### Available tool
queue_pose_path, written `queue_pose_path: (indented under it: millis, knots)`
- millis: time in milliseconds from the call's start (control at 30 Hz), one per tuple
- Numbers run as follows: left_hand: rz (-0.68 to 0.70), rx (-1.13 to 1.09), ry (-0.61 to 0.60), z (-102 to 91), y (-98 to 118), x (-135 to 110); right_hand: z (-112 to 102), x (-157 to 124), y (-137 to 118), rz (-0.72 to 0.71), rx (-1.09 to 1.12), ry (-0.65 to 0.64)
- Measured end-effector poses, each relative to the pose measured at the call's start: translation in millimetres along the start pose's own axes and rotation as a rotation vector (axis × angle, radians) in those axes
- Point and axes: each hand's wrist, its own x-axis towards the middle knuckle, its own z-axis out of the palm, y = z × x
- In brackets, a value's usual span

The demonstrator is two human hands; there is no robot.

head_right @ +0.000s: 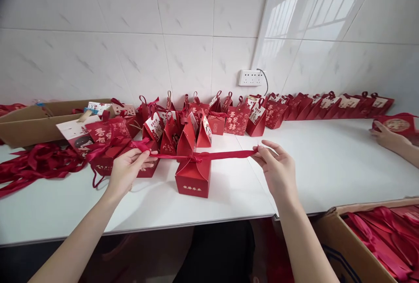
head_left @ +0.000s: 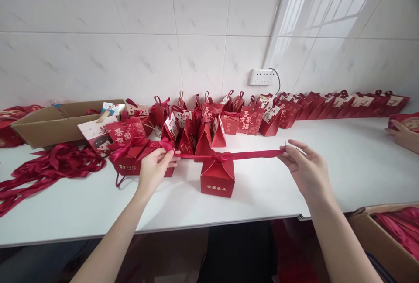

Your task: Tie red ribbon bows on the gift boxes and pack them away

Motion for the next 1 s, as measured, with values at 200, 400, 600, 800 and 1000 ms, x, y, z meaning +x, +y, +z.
queue_pose_path:
  millis: [200,400,600,800,1000]
  knots:
    - [0.041,0.478,0.016,-19.1,-6.2,-15.0,-40.3,-8.3,17.1,0.089,-0.126,0.026]
    - [0.37,1.102,0.022,-5.7,9.2,-35.9,-45.0,-10.4,12.0,0.053,-0.655,-0.029]
    - [0.109,0.499,-0.383,30.1,19.8,-26.3,15.7,-16.6,22.1,0.021,-0.667,-0.541]
    - [-0.259,0.063,-0.527,40.0,-5.2,-6.4,46.2,-26.3,48.1,0.292,-0.455,-0.705]
    - [-0.337,-0.274,-0.463,43.8,-20.2,-7.5,45.8,-29.5,49.9,0.387,-0.24,-0.69]
